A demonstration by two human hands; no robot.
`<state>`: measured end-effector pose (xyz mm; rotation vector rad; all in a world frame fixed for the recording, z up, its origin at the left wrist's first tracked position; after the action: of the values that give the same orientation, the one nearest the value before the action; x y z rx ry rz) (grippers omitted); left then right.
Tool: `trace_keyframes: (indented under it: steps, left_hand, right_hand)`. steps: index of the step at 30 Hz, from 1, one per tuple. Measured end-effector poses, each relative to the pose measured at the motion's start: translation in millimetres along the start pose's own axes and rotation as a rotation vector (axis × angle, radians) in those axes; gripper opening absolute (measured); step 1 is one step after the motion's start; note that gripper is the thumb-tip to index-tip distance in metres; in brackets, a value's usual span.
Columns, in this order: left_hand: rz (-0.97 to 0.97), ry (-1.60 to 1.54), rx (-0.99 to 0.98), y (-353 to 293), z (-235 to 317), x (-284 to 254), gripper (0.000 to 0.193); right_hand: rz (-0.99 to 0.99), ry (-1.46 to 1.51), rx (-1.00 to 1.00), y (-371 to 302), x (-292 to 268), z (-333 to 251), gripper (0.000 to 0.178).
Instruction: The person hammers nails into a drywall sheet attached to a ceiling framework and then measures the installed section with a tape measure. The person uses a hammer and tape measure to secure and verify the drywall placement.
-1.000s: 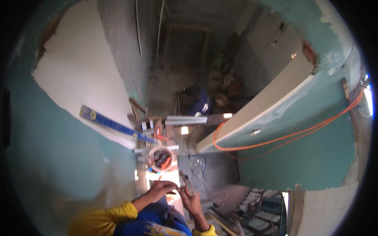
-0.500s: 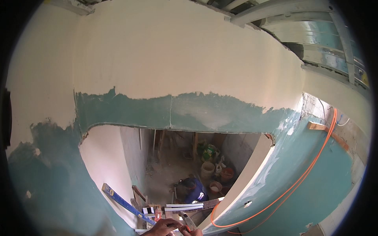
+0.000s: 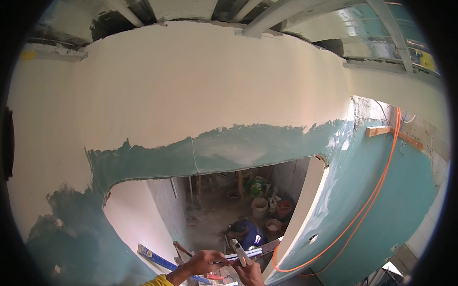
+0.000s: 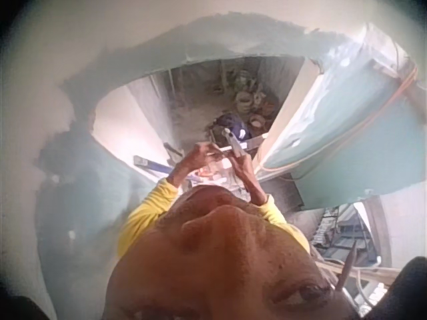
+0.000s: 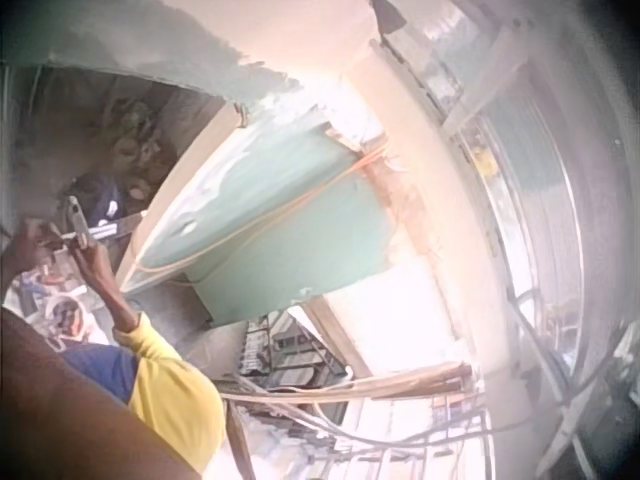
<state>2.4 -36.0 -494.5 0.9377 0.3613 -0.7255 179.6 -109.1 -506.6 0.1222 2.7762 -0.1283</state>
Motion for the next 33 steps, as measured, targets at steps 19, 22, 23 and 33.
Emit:
trace_keyframes:
  steps: [19,22,23,33]
  left_hand:
    - [0.338,0.357,0.272,196.0,112.6,-160.2,0.011]
    - [0.527,0.507,0.25,263.0,171.3,-227.1,0.014]
    - [0.586,0.511,0.314,284.6,187.0,-246.2,0.015]
    - [0.688,0.84,0.727,439.1,247.8,-347.9,0.025]
  right_hand:
    - [0.174,0.657,0.125,-81.9,-25.1,44.9,0.018]
    - [0.093,0.696,0.227,-100.6,-9.3,73.8,0.019]
    - [0.117,0.664,0.231,-101.6,-1.5,100.1,0.019]
    - [0.329,0.63,-0.2,-28.3,-85.3,5.7,0.026]
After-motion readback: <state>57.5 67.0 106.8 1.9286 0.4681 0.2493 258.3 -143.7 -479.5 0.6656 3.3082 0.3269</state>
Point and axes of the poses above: each hand's wrist, its own y-axis towards the middle knuckle, its own x-axis out of the palm, z = x × y, the point moved 5 cm from there along y, towards the middle knuckle, and after that the axes turned 11 degrees about x, right-handed, at the moved point
